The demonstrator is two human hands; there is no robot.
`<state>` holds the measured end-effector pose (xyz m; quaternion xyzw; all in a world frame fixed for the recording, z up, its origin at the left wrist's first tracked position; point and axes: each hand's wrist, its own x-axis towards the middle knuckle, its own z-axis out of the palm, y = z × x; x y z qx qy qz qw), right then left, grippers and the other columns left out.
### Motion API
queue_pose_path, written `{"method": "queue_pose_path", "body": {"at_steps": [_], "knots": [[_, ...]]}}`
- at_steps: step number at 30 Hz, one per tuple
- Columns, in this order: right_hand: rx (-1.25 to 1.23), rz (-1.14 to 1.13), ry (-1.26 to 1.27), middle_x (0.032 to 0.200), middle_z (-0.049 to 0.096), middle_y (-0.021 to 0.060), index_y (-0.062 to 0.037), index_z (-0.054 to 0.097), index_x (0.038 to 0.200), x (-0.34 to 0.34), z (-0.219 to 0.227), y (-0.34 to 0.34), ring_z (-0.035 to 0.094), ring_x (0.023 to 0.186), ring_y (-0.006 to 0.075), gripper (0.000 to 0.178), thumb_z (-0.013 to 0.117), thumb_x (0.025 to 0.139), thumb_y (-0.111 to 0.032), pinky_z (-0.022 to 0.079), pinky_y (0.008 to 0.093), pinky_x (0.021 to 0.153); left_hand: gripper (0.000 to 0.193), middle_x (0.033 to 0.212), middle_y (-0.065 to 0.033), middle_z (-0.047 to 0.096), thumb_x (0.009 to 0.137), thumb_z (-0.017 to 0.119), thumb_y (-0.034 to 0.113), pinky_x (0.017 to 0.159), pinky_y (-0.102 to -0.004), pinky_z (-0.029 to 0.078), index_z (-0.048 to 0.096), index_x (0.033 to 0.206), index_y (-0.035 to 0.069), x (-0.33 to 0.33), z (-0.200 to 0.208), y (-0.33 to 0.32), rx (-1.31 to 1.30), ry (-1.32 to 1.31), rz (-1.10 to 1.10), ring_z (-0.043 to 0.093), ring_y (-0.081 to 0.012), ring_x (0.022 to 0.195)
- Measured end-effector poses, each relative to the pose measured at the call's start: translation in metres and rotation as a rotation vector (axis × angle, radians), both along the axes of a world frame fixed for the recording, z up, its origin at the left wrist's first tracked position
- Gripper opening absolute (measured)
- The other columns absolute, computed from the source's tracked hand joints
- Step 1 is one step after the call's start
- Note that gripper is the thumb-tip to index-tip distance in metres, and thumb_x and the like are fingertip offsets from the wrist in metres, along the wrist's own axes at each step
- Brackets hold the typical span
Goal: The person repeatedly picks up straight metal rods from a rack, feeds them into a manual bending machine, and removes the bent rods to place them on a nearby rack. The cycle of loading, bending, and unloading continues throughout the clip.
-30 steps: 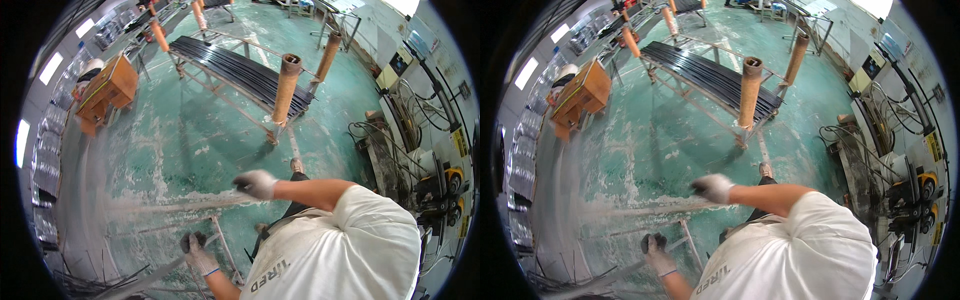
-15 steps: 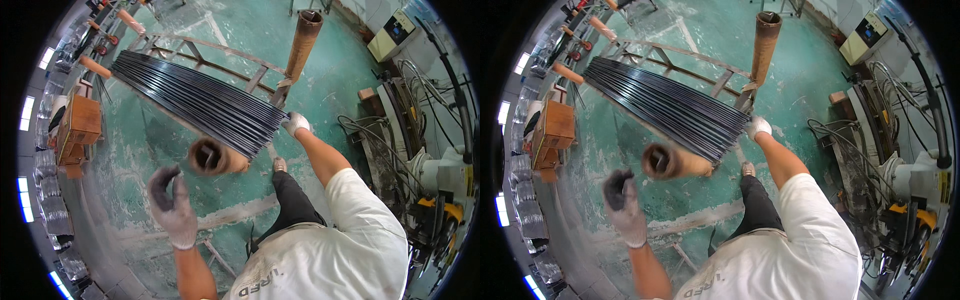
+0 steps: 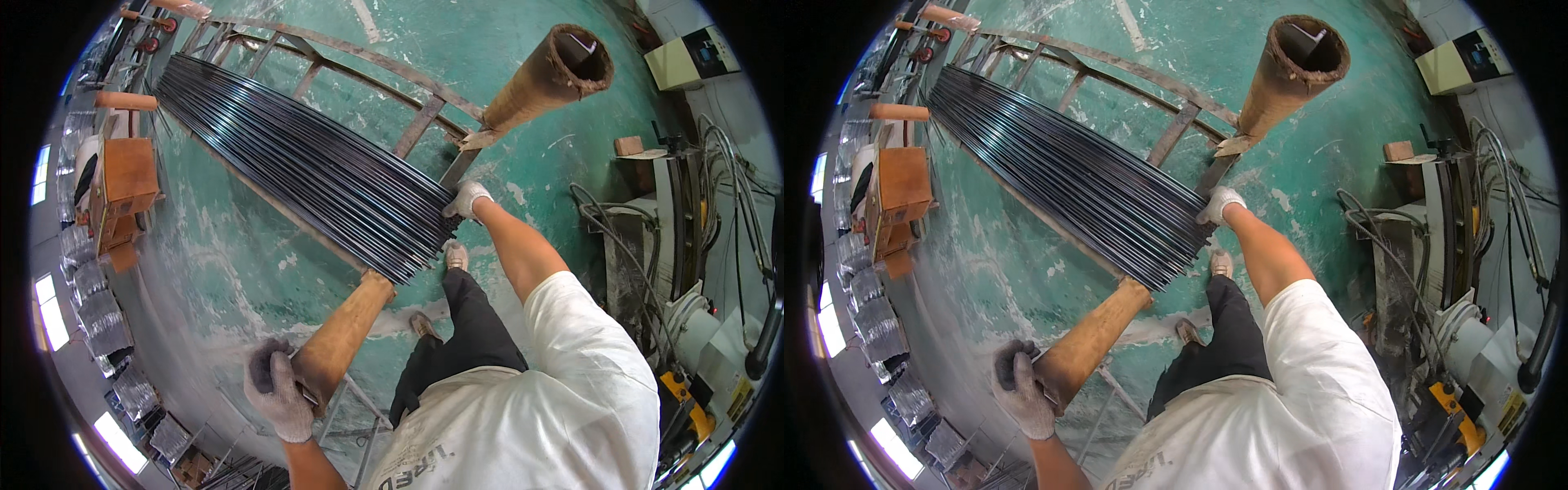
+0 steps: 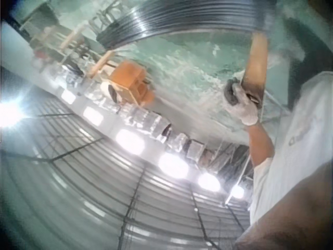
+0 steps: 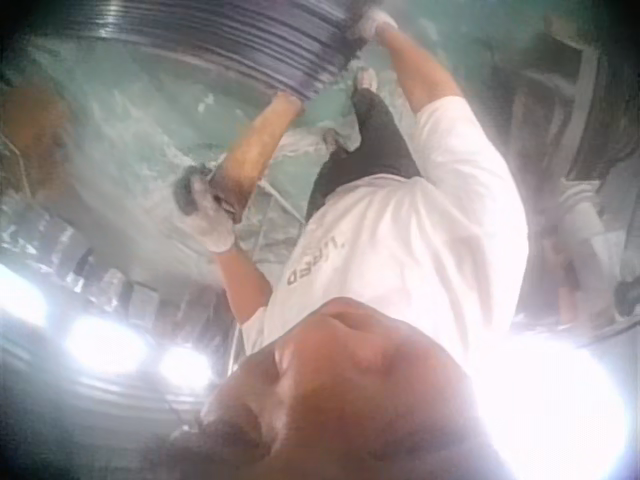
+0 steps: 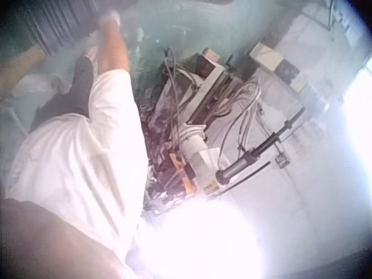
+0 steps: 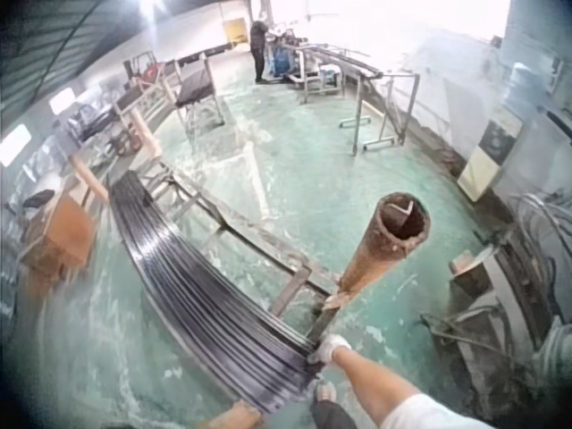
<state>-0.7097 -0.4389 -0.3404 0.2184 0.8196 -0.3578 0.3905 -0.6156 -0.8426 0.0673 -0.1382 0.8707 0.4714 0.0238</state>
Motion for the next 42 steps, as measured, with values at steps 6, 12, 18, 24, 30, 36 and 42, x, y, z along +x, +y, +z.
{"method": "queue_pose_path", "body": {"at_steps": [6, 12, 18, 24, 30, 36, 42], "knots": [[-0.043, 0.099, -0.038, 0.139, 0.076, 0.0213, -0.0013, 0.069, 0.148, -0.019, 0.022, 0.014, 0.074, 0.126, 0.0352, 0.083, 0.097, 0.073, -0.026, 0.059, 0.0467, 0.106, 0.022, 0.112, -0.0154, 0.074, 0.109, 0.065, 0.010, 0.100, -0.0381, 0.054, 0.068, 0.122, -0.008, 0.002, 0.002, 0.001, -0.020, -0.026, 0.021, 0.070, -0.0234, 0.106], [-0.210, 0.137, -0.044, 0.124, 0.080, 0.0157, 0.0005, 0.071, 0.143, -0.022, 0.014, 0.023, 0.078, 0.100, 0.0285, 0.068, 0.091, 0.081, -0.021, 0.063, 0.0417, 0.088, 0.022, 0.112, -0.0159, 0.074, 0.109, 0.064, 0.008, 0.099, -0.0378, 0.054, 0.068, 0.123, -0.009, 0.004, 0.000, -0.001, -0.032, -0.017, 0.041, 0.069, -0.0237, 0.106], [-0.433, -0.074, -0.031, 0.094, 0.076, 0.0091, -0.0003, 0.075, 0.122, -0.005, 0.015, 0.018, 0.071, 0.069, 0.0212, 0.036, 0.077, 0.100, -0.030, 0.061, 0.0399, 0.065, 0.021, 0.111, -0.0169, 0.075, 0.108, 0.064, 0.006, 0.096, -0.0386, 0.055, 0.068, 0.123, -0.010, 0.011, -0.002, -0.006, -0.153, 0.072, -0.042, 0.071, -0.0244, 0.104], [-0.226, -0.150, 0.037, 0.082, 0.071, 0.0161, 0.0025, 0.072, 0.118, 0.042, 0.097, -0.012, 0.068, 0.064, 0.0279, 0.069, 0.060, 0.109, -0.065, 0.054, 0.0481, 0.060, 0.020, 0.109, -0.0193, 0.074, 0.101, 0.069, 0.001, 0.096, -0.0456, 0.058, 0.070, 0.119, -0.006, 0.026, 0.009, 0.021, -0.484, 0.367, -0.213, 0.073, -0.0328, 0.101], [-0.071, 0.022, 0.078, 0.082, 0.069, 0.0138, -0.0026, 0.072, 0.113, 0.245, 0.162, -0.005, 0.065, 0.075, 0.0257, 0.048, 0.063, 0.111, -0.050, 0.054, 0.0474, 0.072, 0.036, 0.106, -0.0165, 0.077, 0.082, 0.075, -0.006, 0.096, -0.0497, 0.059, 0.072, 0.116, 0.002, 0.093, 0.012, 0.102, -0.075, 0.533, -0.855, 0.075, -0.0367, 0.100], [0.110, -0.033, -0.397, 0.121, 0.080, 0.0208, -0.0075, 0.079, 0.128, 0.518, 0.280, 0.006, 0.076, 0.113, 0.0388, 0.053, 0.083, 0.094, -0.048, 0.059, 0.0475, 0.098, 0.020, 0.106, -0.0094, 0.076, 0.107, 0.074, 0.019, 0.089, -0.0352, 0.060, 0.071, 0.117, 0.002, 0.137, -0.206, 0.058, 0.551, -0.321, -0.320, 0.072, -0.0181, 0.097], [0.396, -0.161, -0.458, 0.114, 0.081, 0.0197, -0.0141, 0.084, 0.116, 0.667, 0.337, -0.085, 0.077, 0.113, 0.0387, 0.040, 0.075, 0.089, -0.042, 0.060, 0.0490, 0.099, 0.033, 0.117, -0.0105, 0.074, 0.112, 0.067, 0.035, 0.093, -0.0447, 0.060, 0.067, 0.128, 0.006, 0.124, -0.293, 0.066, 0.808, -0.808, -0.244, 0.072, -0.0262, 0.100]]}}
